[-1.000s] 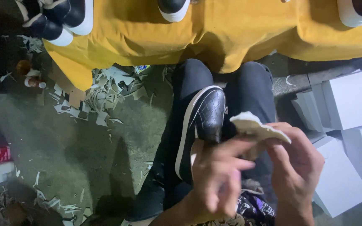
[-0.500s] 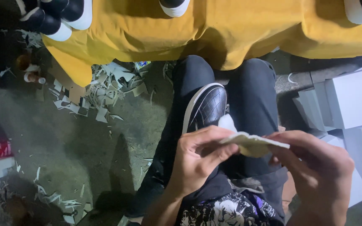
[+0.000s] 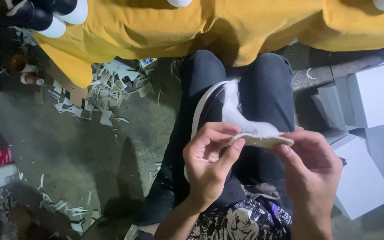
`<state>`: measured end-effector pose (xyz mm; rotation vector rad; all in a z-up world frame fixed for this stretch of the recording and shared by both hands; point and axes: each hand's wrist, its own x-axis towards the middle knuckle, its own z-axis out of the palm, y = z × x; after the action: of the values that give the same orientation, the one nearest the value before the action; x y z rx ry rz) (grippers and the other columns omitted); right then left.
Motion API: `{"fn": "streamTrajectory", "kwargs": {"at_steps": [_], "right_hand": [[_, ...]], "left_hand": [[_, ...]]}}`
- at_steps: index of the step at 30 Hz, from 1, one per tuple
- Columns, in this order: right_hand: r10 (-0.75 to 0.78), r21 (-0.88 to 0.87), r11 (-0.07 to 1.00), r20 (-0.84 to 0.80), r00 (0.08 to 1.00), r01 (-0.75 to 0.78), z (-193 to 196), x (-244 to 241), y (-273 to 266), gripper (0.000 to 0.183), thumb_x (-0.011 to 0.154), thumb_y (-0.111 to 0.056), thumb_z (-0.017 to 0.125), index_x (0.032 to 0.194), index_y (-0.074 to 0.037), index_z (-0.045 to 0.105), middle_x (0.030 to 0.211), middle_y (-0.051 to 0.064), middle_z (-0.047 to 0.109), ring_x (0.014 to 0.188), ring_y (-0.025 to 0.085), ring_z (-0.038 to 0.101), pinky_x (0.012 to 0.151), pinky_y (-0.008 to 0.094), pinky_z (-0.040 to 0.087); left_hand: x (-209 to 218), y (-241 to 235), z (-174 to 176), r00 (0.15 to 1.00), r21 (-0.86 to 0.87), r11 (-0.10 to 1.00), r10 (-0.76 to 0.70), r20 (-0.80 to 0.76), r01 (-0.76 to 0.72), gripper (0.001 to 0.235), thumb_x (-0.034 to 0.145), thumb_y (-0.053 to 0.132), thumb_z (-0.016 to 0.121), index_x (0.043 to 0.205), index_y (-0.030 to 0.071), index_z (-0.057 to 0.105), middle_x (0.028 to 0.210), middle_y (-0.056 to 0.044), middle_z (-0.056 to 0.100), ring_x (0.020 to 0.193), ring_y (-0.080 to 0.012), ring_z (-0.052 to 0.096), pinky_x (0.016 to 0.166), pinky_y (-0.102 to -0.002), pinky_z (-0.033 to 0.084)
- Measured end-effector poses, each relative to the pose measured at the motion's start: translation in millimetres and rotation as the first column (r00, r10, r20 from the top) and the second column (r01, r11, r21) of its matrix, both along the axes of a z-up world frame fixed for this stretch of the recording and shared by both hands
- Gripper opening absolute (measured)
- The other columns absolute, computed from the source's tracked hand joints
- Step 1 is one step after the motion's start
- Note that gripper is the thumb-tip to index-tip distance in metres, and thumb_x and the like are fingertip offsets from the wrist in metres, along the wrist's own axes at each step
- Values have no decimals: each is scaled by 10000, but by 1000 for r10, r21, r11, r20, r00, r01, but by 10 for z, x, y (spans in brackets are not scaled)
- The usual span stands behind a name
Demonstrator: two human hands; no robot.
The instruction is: The person holds a black slip-on shoe and wipes its surface with a white cloth. They then apply a liquid from a small bottle onto the cloth and continue to wipe the shoe's upper and sole.
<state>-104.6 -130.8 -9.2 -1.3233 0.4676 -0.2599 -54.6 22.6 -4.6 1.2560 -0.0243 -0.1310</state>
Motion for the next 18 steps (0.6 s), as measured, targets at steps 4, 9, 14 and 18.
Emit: {"fn": "streamTrajectory", "kwargs": {"at_steps": [4, 9, 14, 18], "right_hand": [[-40, 18, 999, 72, 997, 39, -85, 16, 67, 308, 926, 22, 699, 1196, -51, 569, 1076, 97, 627, 887, 170, 666, 818, 259, 630], [84, -251, 966, 80, 993, -61, 8, -24, 102, 59, 992, -18, 627, 1032, -19, 671, 1178, 118, 533, 984, 174, 621, 875, 260, 598], [268, -354, 901, 5, 963, -249, 198, 20, 14, 351, 806, 0, 730, 1143, 71, 661, 1323, 199, 514, 1283, 284, 581, 1018, 362, 656], [351, -641, 716, -10, 936, -276, 218, 42, -75, 187, 885, -46, 691, 1050, 40, 707, 1168, 198, 645, 1107, 288, 672, 983, 372, 585]], "left_hand": [[-20, -30, 33, 996, 87, 992, 92, 8, -92, 132, 913, 48, 692, 977, 62, 577, 1110, -141, 629, 766, -146, 621, 693, -256, 569], [-99, 45, -28, 982, 241, 966, 54, 179, -97, 95, 966, 52, 642, 1059, 66, 647, 1255, -186, 579, 778, -137, 652, 647, -209, 606], [-74, 178, 105, 992, 166, 985, -75, 99, 58, 263, 872, 77, 705, 1113, -25, 685, 1276, -207, 597, 1097, -282, 701, 915, -321, 661], [-50, 313, 60, 916, 483, 875, -197, 350, 4, 276, 911, 11, 761, 1170, 70, 688, 1259, -138, 659, 1082, -253, 737, 946, -322, 670]]}}
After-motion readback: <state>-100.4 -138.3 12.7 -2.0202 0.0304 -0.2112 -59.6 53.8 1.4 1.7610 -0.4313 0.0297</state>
